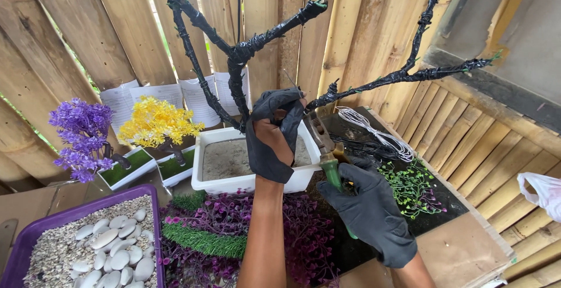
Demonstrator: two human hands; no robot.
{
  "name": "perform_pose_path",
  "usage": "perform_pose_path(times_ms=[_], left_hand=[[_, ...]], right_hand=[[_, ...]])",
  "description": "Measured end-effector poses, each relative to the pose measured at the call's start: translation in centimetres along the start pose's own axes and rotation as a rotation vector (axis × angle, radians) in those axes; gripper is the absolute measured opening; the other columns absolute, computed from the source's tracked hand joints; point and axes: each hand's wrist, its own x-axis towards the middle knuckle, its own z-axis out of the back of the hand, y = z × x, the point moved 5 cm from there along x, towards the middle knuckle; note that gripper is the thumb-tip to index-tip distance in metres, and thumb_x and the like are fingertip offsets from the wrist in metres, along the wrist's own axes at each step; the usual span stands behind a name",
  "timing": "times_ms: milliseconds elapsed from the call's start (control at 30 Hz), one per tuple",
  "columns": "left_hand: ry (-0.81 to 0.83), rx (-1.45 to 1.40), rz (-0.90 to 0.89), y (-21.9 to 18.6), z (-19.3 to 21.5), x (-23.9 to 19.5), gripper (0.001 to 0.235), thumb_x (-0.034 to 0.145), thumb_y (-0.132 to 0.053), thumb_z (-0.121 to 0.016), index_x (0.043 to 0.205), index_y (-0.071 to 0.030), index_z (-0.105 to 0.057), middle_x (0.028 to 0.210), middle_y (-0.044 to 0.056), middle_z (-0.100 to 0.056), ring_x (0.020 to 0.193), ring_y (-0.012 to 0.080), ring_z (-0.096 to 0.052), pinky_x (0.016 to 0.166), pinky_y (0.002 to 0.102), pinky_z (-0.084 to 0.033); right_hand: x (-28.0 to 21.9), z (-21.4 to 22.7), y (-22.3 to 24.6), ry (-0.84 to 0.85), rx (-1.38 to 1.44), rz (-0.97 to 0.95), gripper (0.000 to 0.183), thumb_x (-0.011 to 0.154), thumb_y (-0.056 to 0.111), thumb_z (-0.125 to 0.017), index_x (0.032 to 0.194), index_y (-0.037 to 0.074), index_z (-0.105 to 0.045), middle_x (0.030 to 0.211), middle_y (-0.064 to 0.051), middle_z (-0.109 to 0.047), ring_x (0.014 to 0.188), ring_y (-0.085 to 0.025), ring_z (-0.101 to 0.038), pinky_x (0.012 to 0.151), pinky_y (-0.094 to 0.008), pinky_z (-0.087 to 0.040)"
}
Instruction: The person wraps a thin wire around a branch of a small artificial bonsai tree, then uses pliers to twist and secure the wire. The person continues to wrap and adjust the wire along the branch to hold it in place.
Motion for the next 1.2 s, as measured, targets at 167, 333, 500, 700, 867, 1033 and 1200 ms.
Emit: perform_pose_path(times_ms=[167,333,500,700,867,1033,1200], left_hand=[[-0.007,0.010,0.014,0.3,0.1,0.1,0.023,0.104,-0.038,-0.074,0.119,-0.022,-0.080,0.120,0.005,-0.079,0.115,0.0350,-0.079,0.099,0.045,-0.073],[-0.004,0.014,0.052,0.5,0.1,-0.4,0.025,0.105,-0.043,-0.072,0.123,-0.026,-0.077,0.126,0.002,-0.076,0.122,0.0359,-0.075,0.112,0.054,-0.069],[-0.015,0.010,0.087,-0.1,0.3,-0.1,0.027,0.102,-0.045,-0.074,0.119,-0.025,-0.080,0.122,0.002,-0.078,0.117,0.0344,-0.077,0.103,0.047,-0.070],[-0.002,0.004,0.098,-0.3,0.4,-0.2,0.027,0.102,-0.046,-0.073,0.120,-0.027,-0.078,0.122,0.000,-0.076,0.116,0.0344,-0.076,0.107,0.051,-0.069],[-0.005,-0.002,0.073,0.5,0.2,-0.3,0.028,0.103,-0.047,-0.073,0.122,-0.027,-0.078,0.123,0.002,-0.076,0.120,0.0365,-0.076,0.110,0.055,-0.069],[0.000,0.005,0.047,-0.3,0.3,-0.1,0.027,0.104,-0.044,-0.072,0.121,-0.024,-0.079,0.122,0.003,-0.076,0.117,0.0363,-0.077,0.104,0.050,-0.071],[0.003,0.000,0.060,-0.4,0.5,-0.1,0.024,0.104,-0.042,-0.073,0.120,-0.025,-0.078,0.122,0.002,-0.076,0.117,0.0361,-0.076,0.105,0.051,-0.070]], right_hand=[[0.1,-1.4,2.5,0.108,0.295,-0.170,0.039,0.077,0.007,-0.083,0.116,0.007,-0.080,0.110,-0.005,-0.082,0.103,-0.015,-0.072,0.097,-0.033,-0.064],[-0.1,-2.0,3.4,0.074,0.332,-0.226,0.037,0.078,0.004,-0.083,0.115,0.006,-0.081,0.109,-0.004,-0.082,0.101,-0.012,-0.069,0.095,-0.031,-0.064],[-0.1,-1.4,4.6,0.014,0.141,-0.131,0.031,0.081,0.012,-0.082,0.111,0.011,-0.082,0.111,0.000,-0.082,0.103,-0.012,-0.073,0.096,-0.029,-0.061],[-0.4,-1.8,5.0,0.015,0.200,-0.235,0.027,0.081,0.012,-0.082,0.107,0.010,-0.085,0.101,0.002,-0.083,0.094,-0.008,-0.071,0.092,-0.026,-0.062],[-1.0,-2.0,4.0,0.007,0.060,-0.246,0.033,0.078,0.021,-0.083,0.111,0.016,-0.082,0.107,0.001,-0.083,0.101,-0.016,-0.076,0.098,-0.031,-0.064],[-1.6,-2.4,2.9,-0.031,-0.007,-0.302,0.041,0.076,0.028,-0.086,0.115,0.021,-0.080,0.114,0.000,-0.078,0.111,-0.026,-0.073,0.108,-0.038,-0.063],[-1.8,-2.5,4.8,-0.005,-0.055,-0.313,0.032,0.078,0.032,-0.084,0.108,0.020,-0.082,0.099,0.001,-0.074,0.097,-0.025,-0.072,0.094,-0.040,-0.065]])
